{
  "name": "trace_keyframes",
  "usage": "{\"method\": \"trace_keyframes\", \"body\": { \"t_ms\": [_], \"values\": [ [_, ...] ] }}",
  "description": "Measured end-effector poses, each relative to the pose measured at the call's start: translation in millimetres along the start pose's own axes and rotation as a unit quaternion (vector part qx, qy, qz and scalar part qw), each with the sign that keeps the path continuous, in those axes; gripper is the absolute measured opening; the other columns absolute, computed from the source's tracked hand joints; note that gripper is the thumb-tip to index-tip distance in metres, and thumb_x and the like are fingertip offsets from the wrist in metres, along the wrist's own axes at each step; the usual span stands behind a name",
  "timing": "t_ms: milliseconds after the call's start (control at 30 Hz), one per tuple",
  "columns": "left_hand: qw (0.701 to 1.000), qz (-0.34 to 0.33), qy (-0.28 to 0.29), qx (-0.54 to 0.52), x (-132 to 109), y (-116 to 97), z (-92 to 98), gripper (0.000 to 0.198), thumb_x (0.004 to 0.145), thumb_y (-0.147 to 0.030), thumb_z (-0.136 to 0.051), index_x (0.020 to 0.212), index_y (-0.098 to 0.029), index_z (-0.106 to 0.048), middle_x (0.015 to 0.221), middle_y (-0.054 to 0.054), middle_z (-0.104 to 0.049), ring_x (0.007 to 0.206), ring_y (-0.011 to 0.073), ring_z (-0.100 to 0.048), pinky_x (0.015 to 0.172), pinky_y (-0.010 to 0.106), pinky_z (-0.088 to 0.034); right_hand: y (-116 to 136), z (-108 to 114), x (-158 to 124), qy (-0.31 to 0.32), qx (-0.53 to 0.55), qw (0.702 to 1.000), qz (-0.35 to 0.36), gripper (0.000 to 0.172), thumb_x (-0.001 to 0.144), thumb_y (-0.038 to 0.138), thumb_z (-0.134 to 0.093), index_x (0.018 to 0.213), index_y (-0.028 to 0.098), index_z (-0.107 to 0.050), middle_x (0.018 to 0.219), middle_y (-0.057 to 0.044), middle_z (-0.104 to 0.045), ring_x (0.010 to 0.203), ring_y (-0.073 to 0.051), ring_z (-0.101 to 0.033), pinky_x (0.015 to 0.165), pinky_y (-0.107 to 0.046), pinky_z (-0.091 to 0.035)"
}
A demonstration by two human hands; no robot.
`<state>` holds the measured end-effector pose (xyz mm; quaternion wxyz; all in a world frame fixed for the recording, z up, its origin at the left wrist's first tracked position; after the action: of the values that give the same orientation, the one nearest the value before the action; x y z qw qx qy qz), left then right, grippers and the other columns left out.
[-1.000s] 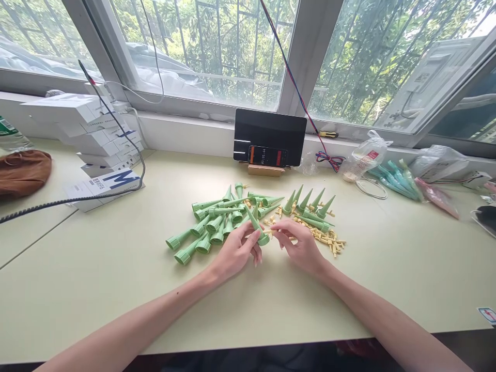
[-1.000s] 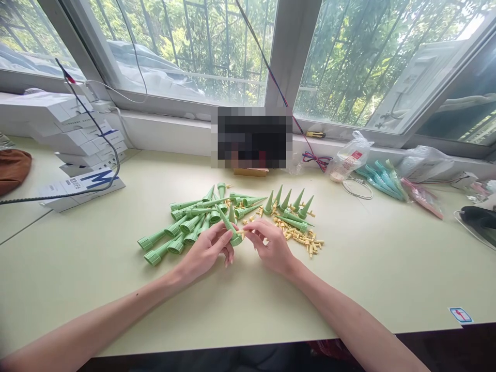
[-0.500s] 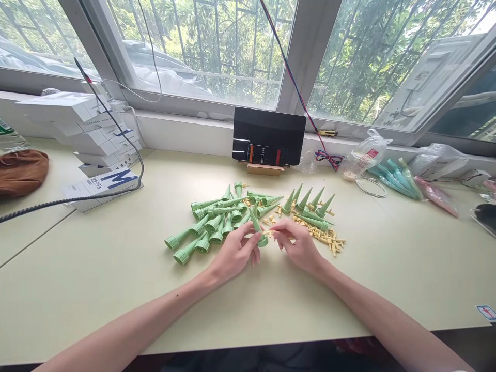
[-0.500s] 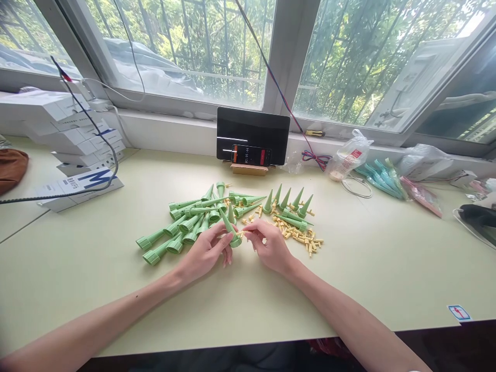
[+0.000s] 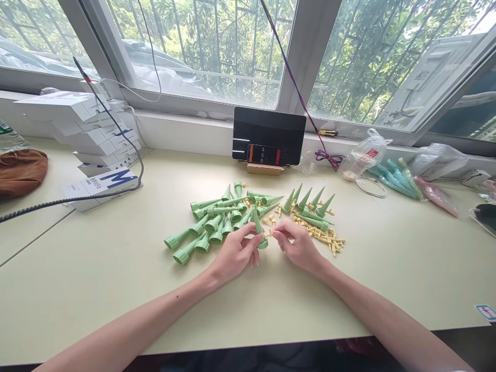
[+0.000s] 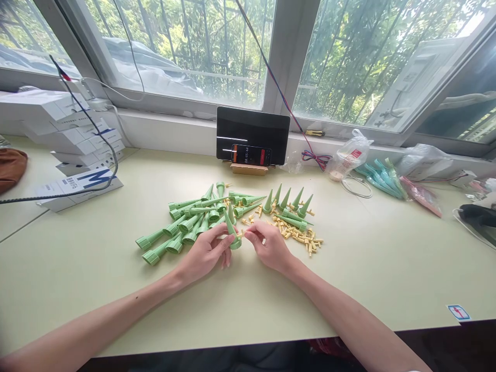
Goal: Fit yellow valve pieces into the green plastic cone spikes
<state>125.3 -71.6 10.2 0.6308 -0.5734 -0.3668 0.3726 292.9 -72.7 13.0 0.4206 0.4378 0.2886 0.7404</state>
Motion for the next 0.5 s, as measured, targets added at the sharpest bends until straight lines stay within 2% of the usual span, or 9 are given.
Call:
{"method": "trace_keyframes", "body": {
  "t_ms": [300, 500],
  "values": [
    [0.999, -0.013, 0.007, 0.037, -2.0, 1.7, 0.4, 0.026, 0.092, -0.045, -0.055, 0.089, -0.02, -0.052, 0.049, -0.005, -0.054, 0.043, 0.0131, -0.055, 0.045, 0.024, -0.046, 3.2, 0.5, 0.5, 0.006, -0.074, 0.997, 0.034, 0.036, 0.1, 0.036, -0.044, 0.07, 0.019, -0.056, 0.059, 0.001, -0.05, 0.053, -0.012, -0.042, 0.053, -0.025, -0.034],
    [0.996, -0.036, 0.012, 0.078, -3.0, -1.1, 0.0, 0.02, 0.095, -0.038, -0.052, 0.088, -0.02, -0.053, 0.053, -0.004, -0.056, 0.044, 0.0119, -0.054, 0.049, 0.024, -0.046, 4.4, -1.3, -0.1, 0.014, -0.083, 0.996, 0.029, 0.045, 0.101, 0.035, -0.039, 0.06, 0.019, -0.046, 0.053, 0.003, -0.044, 0.049, -0.011, -0.039, 0.051, -0.026, -0.031]
  ]
}}
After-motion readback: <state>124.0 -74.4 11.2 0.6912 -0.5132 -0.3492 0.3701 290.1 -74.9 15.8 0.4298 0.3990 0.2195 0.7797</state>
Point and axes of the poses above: each hand's wrist, its own x-axis towards the middle knuckle, its own z-axis out of the back of the hand, y = z × x, the point moved 4 cm from there along x, towards the middle knuckle
